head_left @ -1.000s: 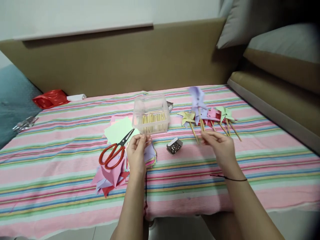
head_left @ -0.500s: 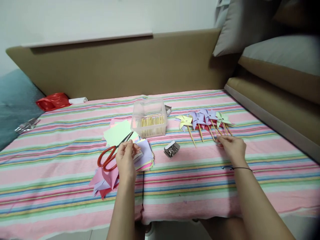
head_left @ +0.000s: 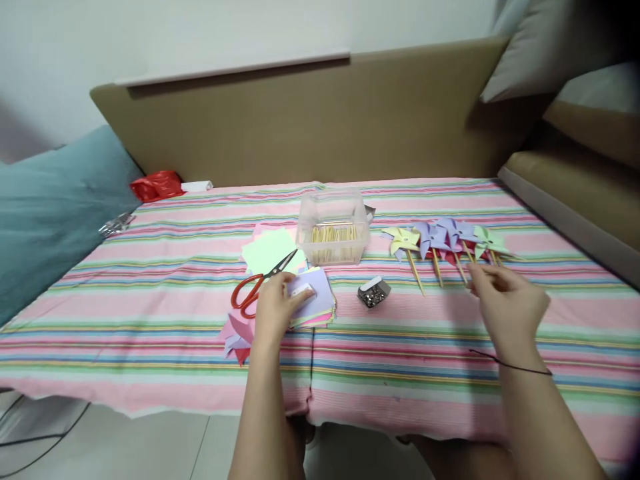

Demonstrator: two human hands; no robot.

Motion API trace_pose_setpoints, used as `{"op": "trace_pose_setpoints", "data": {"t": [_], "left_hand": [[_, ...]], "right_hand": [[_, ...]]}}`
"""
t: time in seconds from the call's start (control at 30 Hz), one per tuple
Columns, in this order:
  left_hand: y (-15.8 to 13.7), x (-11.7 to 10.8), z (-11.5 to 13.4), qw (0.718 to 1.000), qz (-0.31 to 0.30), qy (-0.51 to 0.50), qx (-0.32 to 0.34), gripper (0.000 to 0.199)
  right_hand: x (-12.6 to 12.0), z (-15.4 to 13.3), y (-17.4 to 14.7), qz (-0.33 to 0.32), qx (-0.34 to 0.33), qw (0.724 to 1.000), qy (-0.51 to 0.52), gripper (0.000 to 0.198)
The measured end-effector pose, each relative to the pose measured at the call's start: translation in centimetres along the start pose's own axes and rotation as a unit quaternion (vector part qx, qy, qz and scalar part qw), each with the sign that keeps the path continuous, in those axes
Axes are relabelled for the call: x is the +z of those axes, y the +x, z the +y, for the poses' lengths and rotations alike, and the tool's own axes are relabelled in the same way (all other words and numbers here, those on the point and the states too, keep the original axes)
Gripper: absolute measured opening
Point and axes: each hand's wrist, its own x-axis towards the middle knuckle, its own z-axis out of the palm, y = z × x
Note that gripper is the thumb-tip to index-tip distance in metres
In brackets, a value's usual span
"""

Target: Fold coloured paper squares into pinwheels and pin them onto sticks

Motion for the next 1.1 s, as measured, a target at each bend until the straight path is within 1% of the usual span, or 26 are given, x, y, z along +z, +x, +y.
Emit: {"op": "trace_pose_setpoints", "data": {"t": [0.07,0.1,0.13,0.17,0.23,0.27,0.33,0.4,0.47,0.53,0.63,0.7,0.8,0.93,1.1], "left_hand": [[-0.1,0.4,-0.5,0.996,-0.047,0.069,0.020,0.039],[-0.1,0.6,-0.7,0.993,-0.063,0.097,0.021,0.040],[0.0,0.8,-0.8,0.990,-0.073,0.120,0.019,0.041],[0.0,0.9,-0.8,0.987,-0.080,0.136,0.020,0.039],[0.1,1.0,-0.7,0.981,-0.096,0.166,0.020,0.034],[0.1,1.0,-0.6,0.978,-0.104,0.180,0.012,0.030],[0.2,0.8,-0.3,0.975,-0.119,0.187,-0.005,0.031],[0.2,0.5,-0.1,0.977,-0.125,0.171,-0.019,0.030],[0.2,0.1,-0.1,0.984,-0.125,0.126,-0.034,0.026],[0.1,-0.4,-0.1,0.990,-0.109,0.072,-0.058,0.023],[-0.1,-1.1,-0.5,0.994,-0.062,0.017,-0.094,0.026],[-0.2,-1.6,-0.9,0.993,-0.035,-0.018,-0.109,0.027],[-0.3,-2.0,-1.4,0.988,-0.010,-0.082,-0.127,0.028],[-0.4,-2.2,-1.2,0.971,-0.020,-0.170,-0.165,0.031],[-0.5,-2.3,-0.5,0.944,-0.055,-0.243,-0.218,0.030]], "right_hand": [[2.2,-3.0,-2.1,-0.010,-0.051,0.997,0.062,0.025],[3.5,-4.4,-3.3,-0.047,-0.084,0.992,0.080,0.021],[4.7,-5.8,-4.4,-0.106,-0.122,0.982,0.094,0.017],[5.8,-6.9,-5.5,-0.157,-0.162,0.969,0.103,0.015],[8.0,-8.4,-7.4,-0.250,-0.239,0.933,0.097,0.013],[9.0,-8.7,-8.2,-0.282,-0.269,0.916,0.096,0.013],[10.8,-8.8,-9.6,-0.332,-0.318,0.883,0.091,0.014],[12.1,-8.5,-10.4,-0.354,-0.359,0.861,0.069,0.015],[13.0,-8.2,-10.9,-0.357,-0.386,0.849,0.043,0.016],[13.4,-8.0,-11.1,-0.355,-0.390,0.850,0.023,0.015],[13.4,-8.0,-11.1,-0.356,-0.368,0.859,0.002,0.014],[13.4,-8.0,-11.1,-0.358,-0.357,0.863,-0.008,0.014],[13.4,-8.1,-11.1,-0.363,-0.354,0.862,-0.018,0.015],[13.5,-8.2,-11.2,-0.363,-0.347,0.864,-0.028,0.017],[13.7,-8.2,-11.3,-0.348,-0.300,0.888,-0.015,0.019]]}}
